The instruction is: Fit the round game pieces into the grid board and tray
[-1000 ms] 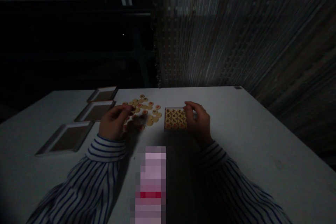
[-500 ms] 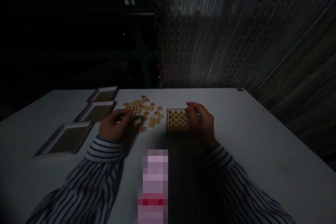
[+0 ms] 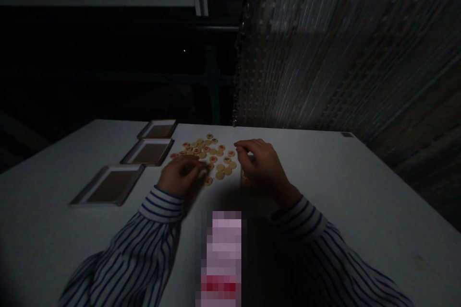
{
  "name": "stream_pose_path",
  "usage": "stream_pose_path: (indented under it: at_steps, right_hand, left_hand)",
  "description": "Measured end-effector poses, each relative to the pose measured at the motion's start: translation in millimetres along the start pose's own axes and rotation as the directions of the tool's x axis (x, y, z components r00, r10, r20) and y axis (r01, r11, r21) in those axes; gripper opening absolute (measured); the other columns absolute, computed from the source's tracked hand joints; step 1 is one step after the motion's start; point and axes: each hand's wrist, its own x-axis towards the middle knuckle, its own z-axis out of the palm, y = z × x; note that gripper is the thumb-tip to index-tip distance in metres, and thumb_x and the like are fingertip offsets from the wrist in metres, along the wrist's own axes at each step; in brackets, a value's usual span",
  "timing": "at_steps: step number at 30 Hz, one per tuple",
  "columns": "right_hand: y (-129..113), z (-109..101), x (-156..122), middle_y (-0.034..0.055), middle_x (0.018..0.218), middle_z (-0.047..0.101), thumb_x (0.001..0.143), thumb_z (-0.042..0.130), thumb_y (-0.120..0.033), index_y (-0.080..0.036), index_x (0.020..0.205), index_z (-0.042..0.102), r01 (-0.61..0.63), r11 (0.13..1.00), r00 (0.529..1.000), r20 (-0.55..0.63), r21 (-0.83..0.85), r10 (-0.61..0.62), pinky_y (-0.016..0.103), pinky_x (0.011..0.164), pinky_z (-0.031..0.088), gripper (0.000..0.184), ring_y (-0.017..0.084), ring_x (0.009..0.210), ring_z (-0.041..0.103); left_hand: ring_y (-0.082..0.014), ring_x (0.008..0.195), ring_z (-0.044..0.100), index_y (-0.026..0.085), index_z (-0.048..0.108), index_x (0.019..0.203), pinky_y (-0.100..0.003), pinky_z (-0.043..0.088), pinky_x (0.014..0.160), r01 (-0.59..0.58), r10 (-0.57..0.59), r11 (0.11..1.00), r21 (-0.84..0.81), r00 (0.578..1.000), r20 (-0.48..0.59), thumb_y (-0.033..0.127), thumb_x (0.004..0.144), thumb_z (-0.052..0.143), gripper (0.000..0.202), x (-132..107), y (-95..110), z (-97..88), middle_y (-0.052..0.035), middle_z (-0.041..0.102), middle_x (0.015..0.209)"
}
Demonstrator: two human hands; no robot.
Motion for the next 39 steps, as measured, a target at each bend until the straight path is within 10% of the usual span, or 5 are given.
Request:
stream_pose_path:
  at_steps: [18,39]
  right_hand:
    - [11.5,8.3,7.8,0.0039,0.09,0.066,0.08,0.047,-0.024,-0.02,0.089,0.063,0.066,0.996,0.979,0.195,-0.067,-0.052,0.035,0.077,0.041,0.019,0.019,0.085,0.056]
    - [10.2,6.2,8.2,0.004,0.09,0.066,0.08,0.047,-0.024,-0.019,0.091,0.062,0.085,0.994,0.982,0.174,-0.069,-0.071,0.035,0.077,0.042,0.02,0.019,0.084,0.057]
  left_hand:
    - [-0.0335,0.113,0.04,0.024,0.066,0.094,-0.052,0.033,0.09,-0.196,0.088,0.933,0.302,0.937,0.337,0.041,0.065,0.06,0.034,-11.9,-9.1,16.4,-0.0099,0.052,0.12]
    - [-0.0264,0.109,0.045,0.021,0.06,0.1,-0.046,0.031,0.093,-0.254,0.205,0.945,0.206,0.951,0.232,0.034,0.072,0.055,0.031,-7.8,-8.4,18.4,-0.0071,0.058,0.114]
